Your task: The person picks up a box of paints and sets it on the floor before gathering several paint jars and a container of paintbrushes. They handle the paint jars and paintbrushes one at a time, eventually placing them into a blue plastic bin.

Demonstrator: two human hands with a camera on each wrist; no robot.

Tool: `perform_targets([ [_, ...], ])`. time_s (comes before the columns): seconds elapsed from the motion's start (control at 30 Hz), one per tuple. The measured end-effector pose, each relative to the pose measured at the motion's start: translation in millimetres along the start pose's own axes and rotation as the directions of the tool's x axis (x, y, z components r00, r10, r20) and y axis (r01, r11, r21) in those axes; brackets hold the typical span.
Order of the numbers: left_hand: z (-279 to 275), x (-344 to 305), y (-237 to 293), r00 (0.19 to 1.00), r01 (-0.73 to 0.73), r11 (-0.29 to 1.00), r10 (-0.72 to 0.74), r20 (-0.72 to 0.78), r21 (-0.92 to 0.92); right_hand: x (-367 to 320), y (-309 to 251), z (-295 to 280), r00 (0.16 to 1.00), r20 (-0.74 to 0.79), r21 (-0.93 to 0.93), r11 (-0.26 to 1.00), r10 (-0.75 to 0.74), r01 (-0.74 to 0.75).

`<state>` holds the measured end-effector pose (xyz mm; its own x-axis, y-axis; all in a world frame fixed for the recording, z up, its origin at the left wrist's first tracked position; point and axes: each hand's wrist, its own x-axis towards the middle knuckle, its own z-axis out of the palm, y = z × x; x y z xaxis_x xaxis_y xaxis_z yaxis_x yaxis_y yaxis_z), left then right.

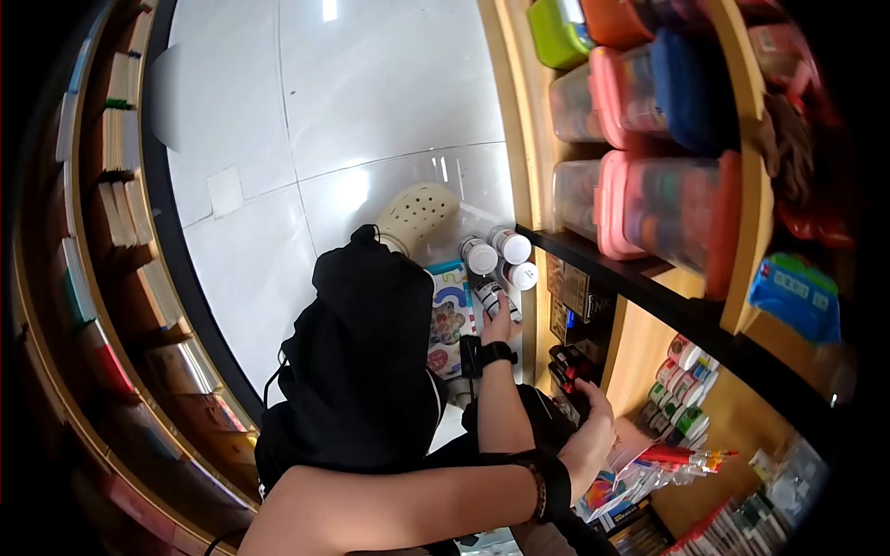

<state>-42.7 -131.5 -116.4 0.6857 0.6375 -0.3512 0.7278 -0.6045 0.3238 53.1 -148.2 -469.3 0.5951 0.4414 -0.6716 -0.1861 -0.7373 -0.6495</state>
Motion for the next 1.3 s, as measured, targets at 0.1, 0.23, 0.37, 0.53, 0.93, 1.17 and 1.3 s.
perform_targets([
  [0.1, 6, 2, -4, 1.0, 0.022, 0.999, -0.022, 0.007, 0.023, -8, 8, 18, 0.991, -0.13, -0.025, 1.0, -0.005, 0.002],
  [0.23, 12, 10, 0, 0.998, 0.063, 0.994, -0.061, -0.027, 0.088, 27, 41, 21, 0.976, -0.151, -0.123, 0.983, -0.154, 0.136],
  [0.37, 16, 12, 7, 0.998, 0.024, 0.993, -0.03, 0.048, 0.117, 8, 27, 33, 0.928, -0.216, -0.403, 0.893, -0.304, 0.199],
  [0.53, 27, 22, 15, 0.995, 0.015, 0.997, -0.023, 0.093, 0.079, -6, 20, 43, 0.917, -0.073, -0.523, 0.798, -0.393, 0.3],
  [0.93, 27, 25, 27, 0.979, -0.118, 0.98, 0.088, 0.184, 0.163, 14, 47, 38, 0.946, 0.199, -0.221, 0.929, -0.256, 0.297],
  [1.17, 29, 31, 32, 0.988, -0.027, 0.993, 0.009, 0.153, 0.116, 2, 16, 27, 0.972, 0.228, -0.33, 0.936, -0.051, 0.126],
  [1.3, 24, 26, 26, 0.992, -0.059, 0.992, 0.046, 0.12, 0.111, -13, -5, 14, 0.977, 0.209, -0.443, 0.887, -0.039, 0.13],
])
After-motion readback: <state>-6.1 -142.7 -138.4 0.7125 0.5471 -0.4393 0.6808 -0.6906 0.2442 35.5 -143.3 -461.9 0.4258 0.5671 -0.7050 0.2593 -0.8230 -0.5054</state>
